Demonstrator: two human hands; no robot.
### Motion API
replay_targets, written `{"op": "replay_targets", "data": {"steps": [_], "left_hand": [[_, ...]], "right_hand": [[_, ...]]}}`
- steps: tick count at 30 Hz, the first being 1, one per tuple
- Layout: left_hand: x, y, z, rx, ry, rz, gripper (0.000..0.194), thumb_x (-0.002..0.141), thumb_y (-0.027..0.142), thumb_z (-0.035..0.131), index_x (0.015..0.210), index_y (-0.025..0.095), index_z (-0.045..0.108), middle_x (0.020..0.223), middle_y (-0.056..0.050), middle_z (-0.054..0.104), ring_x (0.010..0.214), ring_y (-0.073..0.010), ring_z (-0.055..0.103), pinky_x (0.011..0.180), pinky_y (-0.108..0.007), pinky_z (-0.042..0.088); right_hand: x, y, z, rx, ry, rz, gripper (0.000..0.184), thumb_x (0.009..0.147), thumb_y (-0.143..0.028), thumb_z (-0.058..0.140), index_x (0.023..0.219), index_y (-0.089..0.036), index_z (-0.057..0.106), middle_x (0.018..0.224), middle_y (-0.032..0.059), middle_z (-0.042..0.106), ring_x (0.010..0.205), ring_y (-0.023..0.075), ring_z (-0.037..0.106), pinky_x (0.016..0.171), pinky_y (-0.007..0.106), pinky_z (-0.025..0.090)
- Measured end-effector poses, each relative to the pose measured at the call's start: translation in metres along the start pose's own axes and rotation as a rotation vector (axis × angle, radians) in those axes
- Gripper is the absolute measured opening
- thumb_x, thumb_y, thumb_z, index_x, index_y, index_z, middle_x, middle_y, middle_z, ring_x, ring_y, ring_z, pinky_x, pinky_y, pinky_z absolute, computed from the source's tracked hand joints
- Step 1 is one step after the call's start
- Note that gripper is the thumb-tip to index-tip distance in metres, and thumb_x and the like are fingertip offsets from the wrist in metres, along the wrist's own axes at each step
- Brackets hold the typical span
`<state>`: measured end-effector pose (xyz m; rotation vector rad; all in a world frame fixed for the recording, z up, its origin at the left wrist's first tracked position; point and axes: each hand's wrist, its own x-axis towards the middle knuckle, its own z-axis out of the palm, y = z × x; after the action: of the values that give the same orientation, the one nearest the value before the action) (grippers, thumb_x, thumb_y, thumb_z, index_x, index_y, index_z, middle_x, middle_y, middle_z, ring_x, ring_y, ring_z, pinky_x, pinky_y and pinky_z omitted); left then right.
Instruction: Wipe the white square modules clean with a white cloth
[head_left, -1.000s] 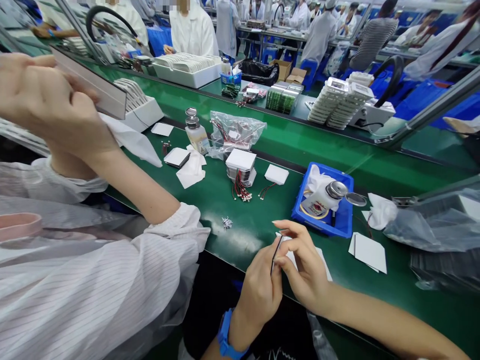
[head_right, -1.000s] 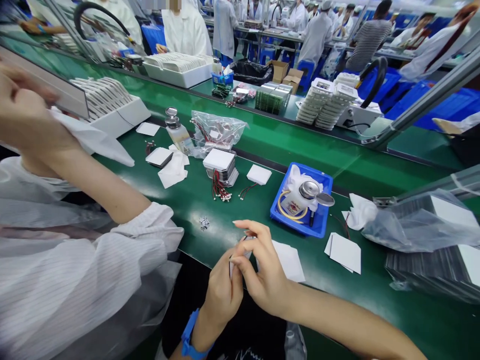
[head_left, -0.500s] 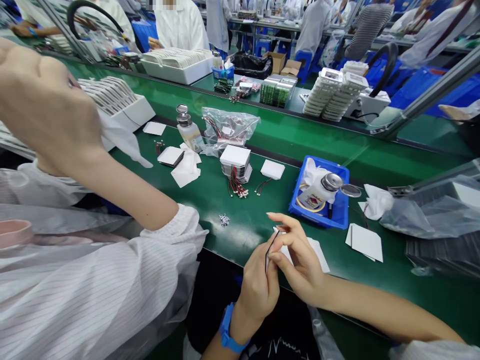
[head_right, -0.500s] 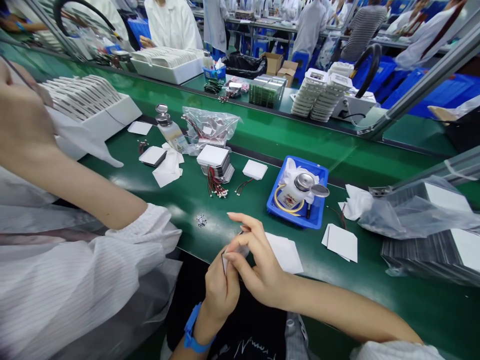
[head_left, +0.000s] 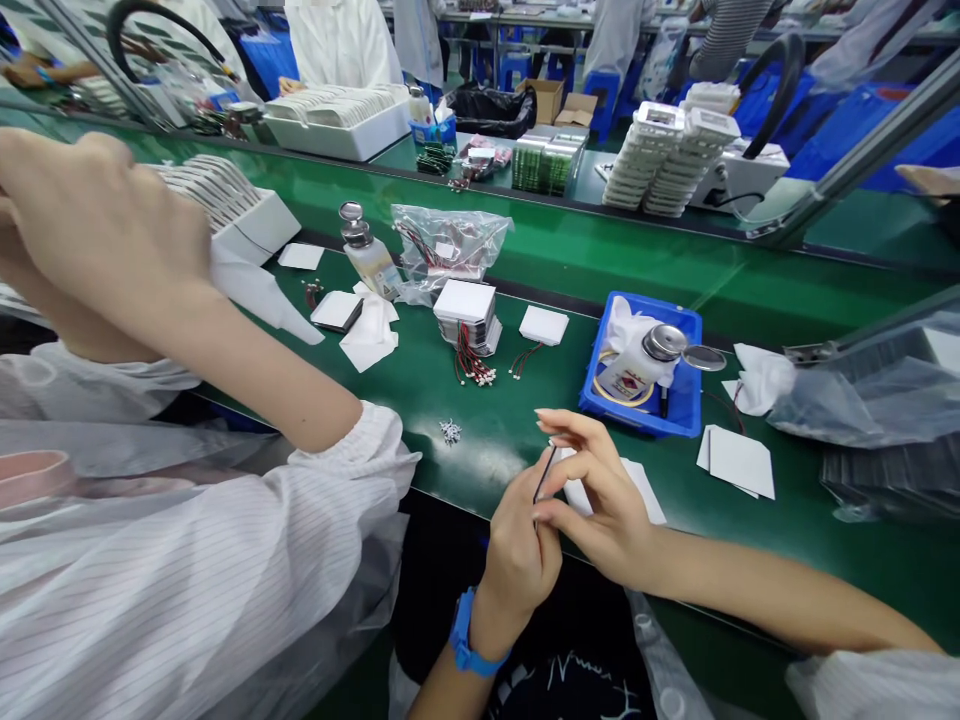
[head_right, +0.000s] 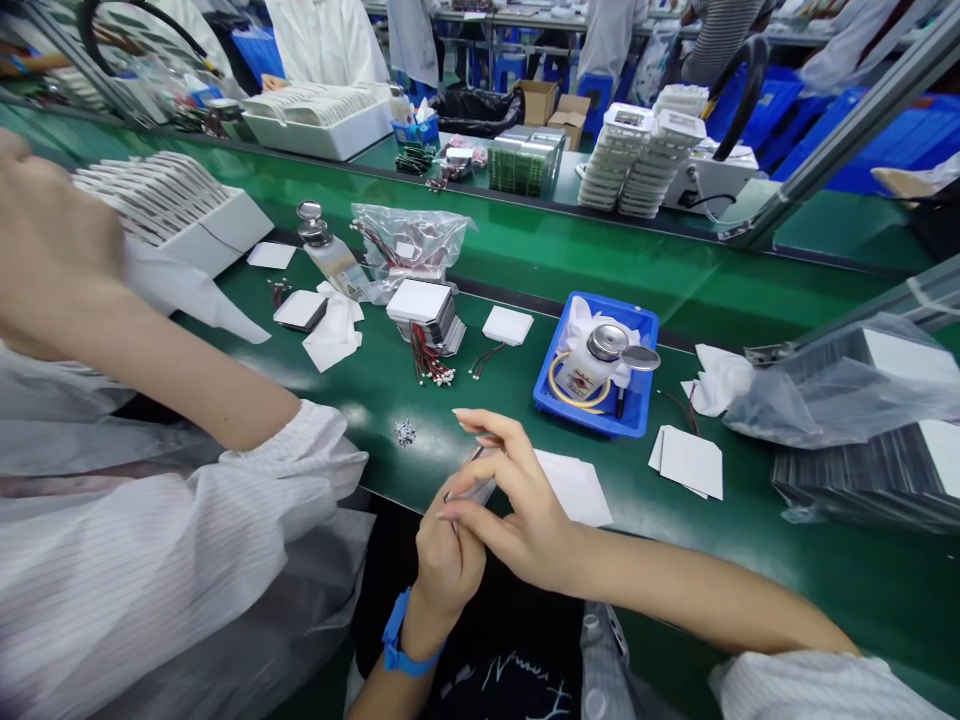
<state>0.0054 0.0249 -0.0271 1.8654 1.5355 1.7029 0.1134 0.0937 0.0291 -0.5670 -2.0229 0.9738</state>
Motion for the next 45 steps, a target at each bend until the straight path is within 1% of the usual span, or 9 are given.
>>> {"op": "replay_targets", "data": {"steps": [4,10,15,19,26,32,37,41,45], "left_hand": [[0.001,0.000,0.000,-0.006,-0.013,-0.009,0.044,0.099,0.010,0.036,0.141,0.011,0.045,0.130,-0.020,0.063,0.124,-0.0255,0.061,0.097,-0.040,0.057],[-0.002,-0.003,-0.002,0.031,-0.027,0.001,0.046,0.099,0.011,0.036,0.145,0.011,0.040,0.129,-0.020,0.064,0.123,-0.0255,0.062,0.097,-0.041,0.057],[-0.002,-0.005,-0.004,0.041,-0.037,0.011,0.044,0.101,0.017,0.036,0.144,0.010,0.043,0.130,-0.021,0.064,0.122,-0.0261,0.062,0.096,-0.040,0.057],[0.001,-0.001,-0.005,-0.012,-0.031,-0.026,0.041,0.102,0.017,0.036,0.141,0.012,0.046,0.128,-0.020,0.065,0.120,-0.0244,0.063,0.096,-0.039,0.057],[0.002,0.006,-0.005,-0.037,-0.042,-0.086,0.036,0.103,0.018,0.036,0.136,0.014,0.051,0.118,-0.018,0.069,0.111,-0.0234,0.068,0.089,-0.037,0.059],[-0.004,0.008,-0.007,-0.013,-0.005,-0.133,0.037,0.103,0.020,0.036,0.137,0.017,0.052,0.117,-0.015,0.071,0.105,-0.0233,0.070,0.084,-0.034,0.060],[-0.006,0.009,-0.011,-0.002,0.016,-0.286,0.039,0.104,0.033,0.032,0.122,0.018,0.064,0.097,-0.012,0.074,0.088,-0.0232,0.072,0.072,-0.032,0.060],[-0.006,0.011,-0.014,-0.076,0.064,-0.400,0.038,0.104,0.035,0.037,0.093,0.017,0.069,0.068,-0.004,0.068,0.059,-0.0156,0.063,0.054,-0.025,0.052],[-0.005,0.011,-0.015,-0.129,0.128,-0.546,0.044,0.102,0.043,0.042,0.079,0.014,0.067,0.063,-0.003,0.065,0.055,-0.0131,0.059,0.052,-0.022,0.047]], "right_hand": [[0.001,0.000,0.000,0.013,0.013,0.011,0.009,0.089,-0.025,0.067,0.095,-0.026,0.061,0.142,0.0082,0.047,0.126,0.0248,0.052,0.105,0.046,0.048],[0.002,0.000,0.000,0.041,0.020,0.023,0.007,0.089,-0.023,0.067,0.092,-0.026,0.062,0.140,0.0073,0.050,0.127,0.0244,0.053,0.105,0.045,0.048],[0.003,0.000,-0.002,0.079,0.008,0.039,0.004,0.090,-0.023,0.065,0.089,-0.025,0.063,0.137,0.0073,0.054,0.125,0.0246,0.054,0.102,0.045,0.049],[0.003,0.000,-0.003,0.074,-0.004,0.026,0.006,0.092,-0.021,0.062,0.089,-0.025,0.061,0.134,0.0066,0.056,0.123,0.0227,0.054,0.101,0.043,0.049],[0.002,0.002,-0.001,0.046,0.027,0.007,0.006,0.094,-0.022,0.057,0.089,-0.024,0.060,0.124,0.0091,0.060,0.117,0.0245,0.057,0.094,0.043,0.051],[0.003,0.001,0.000,0.080,0.079,0.042,0.007,0.095,-0.024,0.056,0.089,-0.024,0.058,0.120,0.0100,0.059,0.108,0.0226,0.059,0.085,0.038,0.055],[0.005,0.002,0.000,0.141,0.128,0.067,0.007,0.097,-0.024,0.054,0.089,-0.024,0.056,0.118,0.0087,0.057,0.109,0.0213,0.060,0.088,0.038,0.056],[0.008,0.003,0.001,0.239,0.157,0.078,0.008,0.097,-0.022,0.053,0.090,-0.023,0.055,0.104,0.0065,0.060,0.109,0.0218,0.062,0.094,0.042,0.054],[0.010,0.005,0.000,0.364,0.163,0.122,0.009,0.099,-0.025,0.052,0.091,-0.024,0.053,0.095,0.0040,0.065,0.107,0.0214,0.067,0.090,0.040,0.057]]}}
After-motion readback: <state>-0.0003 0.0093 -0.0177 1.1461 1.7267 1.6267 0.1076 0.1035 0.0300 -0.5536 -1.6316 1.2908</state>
